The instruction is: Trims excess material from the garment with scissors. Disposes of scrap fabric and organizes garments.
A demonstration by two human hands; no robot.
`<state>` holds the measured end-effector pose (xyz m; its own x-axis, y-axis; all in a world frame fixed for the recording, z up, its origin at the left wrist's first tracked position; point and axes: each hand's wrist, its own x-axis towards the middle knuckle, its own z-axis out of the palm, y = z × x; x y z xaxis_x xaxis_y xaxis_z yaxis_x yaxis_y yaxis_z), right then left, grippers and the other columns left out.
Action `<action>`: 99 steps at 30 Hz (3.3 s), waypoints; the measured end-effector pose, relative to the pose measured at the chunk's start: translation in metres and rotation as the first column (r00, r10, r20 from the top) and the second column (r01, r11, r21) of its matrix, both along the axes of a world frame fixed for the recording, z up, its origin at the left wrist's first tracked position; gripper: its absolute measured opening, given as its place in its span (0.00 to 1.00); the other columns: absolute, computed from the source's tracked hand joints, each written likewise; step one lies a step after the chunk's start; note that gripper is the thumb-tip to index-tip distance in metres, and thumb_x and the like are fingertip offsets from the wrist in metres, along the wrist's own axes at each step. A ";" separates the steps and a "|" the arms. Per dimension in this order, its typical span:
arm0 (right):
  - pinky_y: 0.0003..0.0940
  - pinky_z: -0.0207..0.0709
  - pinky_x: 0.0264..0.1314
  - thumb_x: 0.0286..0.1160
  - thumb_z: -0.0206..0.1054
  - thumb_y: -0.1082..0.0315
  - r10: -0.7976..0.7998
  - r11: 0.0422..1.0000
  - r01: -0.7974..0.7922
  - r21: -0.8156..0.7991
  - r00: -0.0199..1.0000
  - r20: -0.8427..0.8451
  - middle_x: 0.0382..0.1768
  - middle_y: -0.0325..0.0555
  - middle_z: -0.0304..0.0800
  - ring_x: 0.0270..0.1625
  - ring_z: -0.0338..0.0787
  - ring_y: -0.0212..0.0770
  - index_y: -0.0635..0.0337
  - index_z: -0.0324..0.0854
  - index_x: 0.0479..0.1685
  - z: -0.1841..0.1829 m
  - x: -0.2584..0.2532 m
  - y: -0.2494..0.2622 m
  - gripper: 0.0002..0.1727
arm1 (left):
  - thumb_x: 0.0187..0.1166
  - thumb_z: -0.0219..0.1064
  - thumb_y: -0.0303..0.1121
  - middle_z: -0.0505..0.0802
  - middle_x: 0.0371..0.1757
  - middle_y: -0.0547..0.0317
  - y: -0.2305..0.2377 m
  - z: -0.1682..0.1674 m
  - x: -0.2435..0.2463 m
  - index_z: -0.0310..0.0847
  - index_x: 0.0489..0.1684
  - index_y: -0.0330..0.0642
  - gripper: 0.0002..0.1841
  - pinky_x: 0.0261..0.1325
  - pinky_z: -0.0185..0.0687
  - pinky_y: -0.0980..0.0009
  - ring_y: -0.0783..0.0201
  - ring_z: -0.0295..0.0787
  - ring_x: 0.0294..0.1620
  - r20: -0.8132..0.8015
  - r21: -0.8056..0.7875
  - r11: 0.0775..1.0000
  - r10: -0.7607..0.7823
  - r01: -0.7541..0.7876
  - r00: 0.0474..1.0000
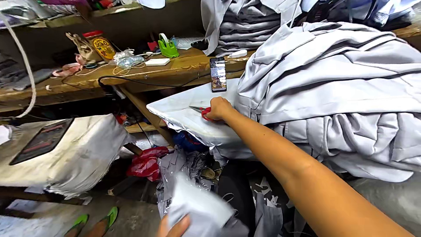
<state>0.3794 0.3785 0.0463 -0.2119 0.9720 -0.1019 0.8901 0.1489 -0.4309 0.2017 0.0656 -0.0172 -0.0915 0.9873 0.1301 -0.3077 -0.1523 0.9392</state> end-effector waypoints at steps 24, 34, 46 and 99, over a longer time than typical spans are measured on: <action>0.14 0.67 0.29 0.59 0.65 0.19 0.031 0.966 -0.183 -0.183 0.784 -0.620 0.25 0.24 0.75 0.27 0.72 0.15 0.54 0.81 0.41 -0.159 0.235 -0.295 0.42 | 0.71 0.62 0.19 0.94 0.31 0.75 0.086 -0.058 0.101 0.84 0.40 0.46 0.10 0.41 0.90 0.79 0.81 0.91 0.33 -0.190 -0.115 0.977 -0.201 0.181 0.961; 0.11 0.64 0.27 0.59 0.68 0.21 0.120 0.941 -0.301 -0.157 0.727 -0.676 0.24 0.22 0.74 0.25 0.71 0.13 0.53 0.81 0.40 -0.151 0.217 -0.271 0.40 | 0.75 0.63 0.25 0.94 0.32 0.78 0.080 -0.059 0.096 0.86 0.38 0.51 0.08 0.42 0.88 0.80 0.82 0.90 0.34 -0.156 -0.060 0.960 -0.280 0.273 0.947; 0.11 0.60 0.22 0.62 0.72 0.27 0.171 0.946 -0.315 -0.075 0.682 -0.711 0.19 0.22 0.73 0.21 0.69 0.13 0.52 0.80 0.30 -0.154 0.227 -0.270 0.33 | 0.78 0.68 0.27 0.93 0.32 0.78 0.084 -0.061 0.092 0.88 0.39 0.47 0.03 0.43 0.87 0.81 0.83 0.89 0.34 -0.276 -0.040 0.938 -0.341 0.344 0.899; 0.11 0.64 0.22 0.72 0.67 0.30 0.131 0.952 -0.300 -0.063 0.584 -0.801 0.16 0.23 0.74 0.19 0.71 0.12 0.56 0.82 0.29 -0.190 0.218 -0.307 0.33 | 0.80 0.70 0.34 0.85 0.26 0.81 0.089 -0.071 0.111 0.86 0.32 0.44 0.07 0.34 0.74 0.89 0.91 0.78 0.28 -0.461 -0.090 0.656 -0.694 0.749 0.552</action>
